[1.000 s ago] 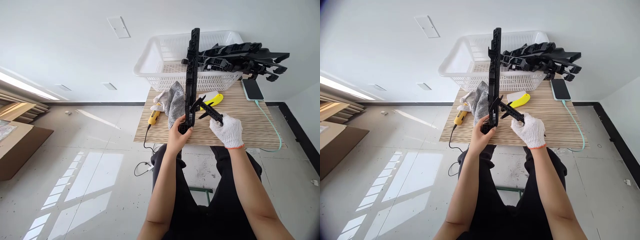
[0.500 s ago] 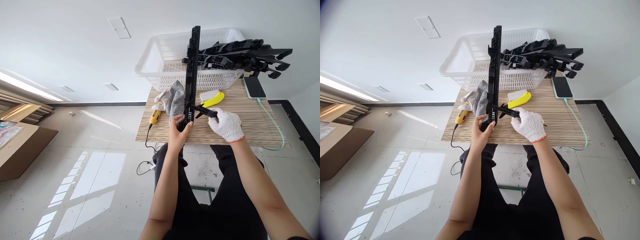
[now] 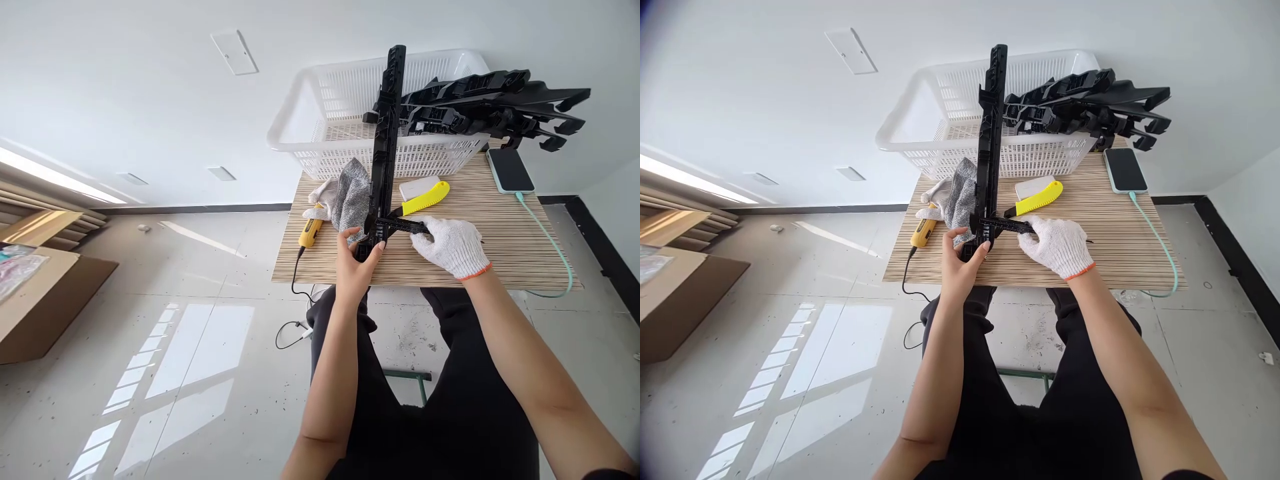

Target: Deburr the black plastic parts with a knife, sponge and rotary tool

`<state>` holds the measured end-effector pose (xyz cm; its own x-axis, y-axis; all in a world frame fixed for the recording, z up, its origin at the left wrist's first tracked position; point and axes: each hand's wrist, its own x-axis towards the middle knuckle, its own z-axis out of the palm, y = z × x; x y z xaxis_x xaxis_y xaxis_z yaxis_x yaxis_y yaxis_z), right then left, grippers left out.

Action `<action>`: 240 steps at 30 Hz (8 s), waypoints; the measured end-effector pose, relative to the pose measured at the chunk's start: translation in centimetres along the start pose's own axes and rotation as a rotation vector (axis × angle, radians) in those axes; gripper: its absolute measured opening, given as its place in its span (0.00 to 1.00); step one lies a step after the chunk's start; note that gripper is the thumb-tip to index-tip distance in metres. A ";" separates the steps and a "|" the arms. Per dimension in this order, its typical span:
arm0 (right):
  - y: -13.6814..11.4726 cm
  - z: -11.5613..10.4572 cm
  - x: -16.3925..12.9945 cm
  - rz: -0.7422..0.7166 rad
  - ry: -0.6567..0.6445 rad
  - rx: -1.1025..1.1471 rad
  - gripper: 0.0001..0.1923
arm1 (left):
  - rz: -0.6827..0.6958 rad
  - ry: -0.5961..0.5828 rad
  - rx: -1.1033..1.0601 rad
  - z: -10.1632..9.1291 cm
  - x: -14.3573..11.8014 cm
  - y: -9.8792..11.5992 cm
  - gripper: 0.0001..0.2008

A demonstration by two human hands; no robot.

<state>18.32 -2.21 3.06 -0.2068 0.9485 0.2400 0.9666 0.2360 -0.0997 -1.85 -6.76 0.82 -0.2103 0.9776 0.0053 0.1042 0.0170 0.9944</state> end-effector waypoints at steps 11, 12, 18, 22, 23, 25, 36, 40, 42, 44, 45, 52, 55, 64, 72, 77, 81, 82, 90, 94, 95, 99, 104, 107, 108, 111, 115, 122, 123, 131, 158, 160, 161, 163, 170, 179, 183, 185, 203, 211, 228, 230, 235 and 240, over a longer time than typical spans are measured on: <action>0.7 -0.5 1.5 -0.048 -0.022 -0.051 0.26 | 0.012 -0.010 -0.024 0.1 0.2 -0.7 0.21; 0.7 -0.4 1.5 -0.043 -0.022 -0.054 0.25 | 0.010 -0.013 -0.027 0.1 0.2 -0.7 0.21; 0.4 0.3 1.3 -0.034 -0.002 -0.043 0.23 | -0.025 -0.016 -0.045 -0.1 0.0 -0.6 0.22; 0.8 0.8 0.8 0.069 0.052 -0.039 0.23 | -0.024 -0.022 -0.036 -0.2 0.0 -0.6 0.23; 1.2 0.8 0.5 0.133 0.098 -0.039 0.23 | -0.022 -0.023 -0.034 -0.2 0.0 -0.6 0.23; 2.4 0.6 -0.2 0.304 0.224 -0.019 0.24 | -0.014 -0.022 -0.027 -0.1 0.0 -0.6 0.24; 5.7 0.8 -3.9 0.741 0.385 0.188 0.28 | 0.007 -0.051 0.018 0.2 -0.1 -0.9 0.25; 5.4 1.3 -2.9 0.709 0.325 0.145 0.20 | 0.022 -0.049 0.024 0.2 -0.2 -1.1 0.25; 5.7 1.7 -2.3 0.652 0.279 0.126 0.17 | 0.036 -0.052 0.019 0.2 -0.2 -1.1 0.26; 6.3 2.3 -1.7 0.553 0.229 0.102 0.16 | 0.032 -0.060 0.020 0.2 -0.2 -1.0 0.26; 6.5 2.6 -1.5 0.499 0.207 0.087 0.16 | 0.025 -0.064 0.023 0.2 -0.2 -0.9 0.26; 5.9 3.1 -0.5 0.361 0.257 -0.083 0.20 | 0.025 -0.063 0.018 0.2 -0.3 -1.0 0.26; 5.6 3.5 0.4 0.056 0.173 -0.036 0.24 | 0.043 -0.070 -0.036 0.1 0.1 -1.3 0.21; 4.9 4.2 3.4 -0.069 0.140 0.017 0.27 | -0.046 -0.036 -0.376 -0.4 1.5 -1.6 0.24; 4.4 3.3 3.2 -0.063 0.116 -0.002 0.21 | -0.103 -0.130 -0.435 -0.9 1.5 -1.7 0.21; 4.1 2.7 2.4 0.096 0.095 0.167 0.22 | -0.064 -0.150 -0.431 -0.9 1.2 -1.3 0.19; 3.2 1.9 -1.0 0.339 0.131 0.601 0.21 | -0.081 -0.163 -0.458 -0.7 1.2 -1.3 0.20; 3.0 1.6 -2.1 0.359 0.085 0.758 0.20 | -0.089 -0.156 -0.467 -0.7 1.3 -1.4 0.20; 1.7 0.2 -5.0 0.173 -0.299 1.047 0.15 | -0.204 -0.219 -0.554 -0.8 1.4 -1.0 0.33; 1.2 -0.1 -4.6 0.301 -0.193 0.977 0.20 | -0.249 -0.280 -0.630 -0.8 1.2 -0.5 0.34; 1.2 -0.1 -4.6 0.290 -0.210 0.985 0.21 | -0.260 -0.282 -0.633 -0.9 1.2 -0.5 0.35; 1.4 0.1 -4.9 0.285 -0.258 1.032 0.23 | -0.276 -0.286 -0.638 -1.0 1.2 -0.6 0.36; 1.6 0.6 -5.1 0.339 -0.250 1.103 0.24 | -0.291 -0.265 -0.663 -1.0 1.1 -0.5 0.35; 1.8 0.9 -5.0 0.419 -0.161 1.171 0.22 | -0.311 -0.259 -0.678 -1.0 1.0 -0.3 0.34; 1.9 1.1 -5.0 0.440 -0.134 1.203 0.22 | -0.321 -0.254 -0.686 -1.0 1.0 -0.2 0.34; 2.0 1.5 -4.9 0.421 -0.172 1.235 0.21 | -0.347 -0.239 -0.697 -0.9 1.0 0.0 0.35; 1.6 1.5 -4.7 0.511 -0.069 1.238 0.21 | -0.366 -0.227 -0.714 -0.8 1.0 0.0 0.34; 1.1 1.7 -5.2 0.518 0.035 1.258 0.20 | -0.381 -0.192 -0.727 -0.7 1.4 -0.1 0.31; 1.1 1.8 -5.4 0.537 0.053 1.285 0.21 | -0.377 -0.181 -0.731 -0.7 1.4 -0.2 0.31; 0.9 1.2 -4.9 0.610 0.078 1.382 0.19 | -0.379 -0.148 -0.746 -0.5 1.5 -0.5 0.27; 0.2 1.1 -4.0 0.644 -0.041 1.388 0.17 | -0.361 -0.176 -0.702 -0.2 1.4 -0.2 0.24; 0.2 1.0 -4.0 0.701 0.026 1.407 0.18 | -0.370 -0.178 -0.708 -0.3 1.4 -0.3 0.24; 0.2 1.0 -4.0 0.691 -0.012 1.407 0.18 | -0.371 -0.180 -0.709 -0.3 1.4 -0.3 0.24; 0.2 0.9 -4.0 0.635 -0.113 1.380 0.18 | -0.367 -0.183 -0.708 -0.3 1.4 -0.3 0.24; 0.0 1.1 -4.1 0.596 -0.098 1.387 0.18 | -0.355 -0.200 -0.721 -0.4 1.2 -0.3 0.20; -0.3 1.2 -4.1 0.613 -0.041 1.389 0.16 | -0.368 -0.182 -0.721 -0.2 0.8 0.0 0.22; -0.4 1.1 -4.4 0.620 -0.048 1.408 0.17 | -0.371 -0.178 -0.725 -0.2 0.8 0.1 0.22; -0.4 1.1 -4.5 0.604 -0.082 1.380 0.18 | -0.378 -0.177 -0.725 -0.2 0.8 0.1 0.22; 0.1 0.9 -4.9 0.815 0.250 1.363 0.16 | -0.224 -0.202 -0.620 -0.1 0.7 -0.6 0.20; 0.4 0.5 -5.7 0.697 0.108 1.269 0.14 | -0.074 -0.092 -0.333 0.6 0.1 -1.6 0.27; 1.3 1.4 -6.4 0.557 0.116 1.067 0.15 | 0.094 -0.035 0.380 0.6 0.0 -1.0 0.27; 1.3 1.3 -6.4 0.538 0.096 1.066 0.15 | 0.138 -0.028 0.455 0.6 0.0 -1.0 0.26; 1.3 1.2 -6.3 0.525 0.083 1.062 0.14 | 0.191 -0.016 0.449 0.5 0.1 -1.3 0.26; 1.3 1.1 -6.2 0.518 0.089 1.056 0.14 | 0.193 -0.017 0.406 0.5 0.2 -1.6 0.26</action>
<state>20.68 -7.58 0.38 0.2254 0.9743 -0.0016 0.3186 -0.0753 -0.9449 -1.60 -6.51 -0.80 -0.1338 0.9742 0.1817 0.5136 -0.0886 0.8534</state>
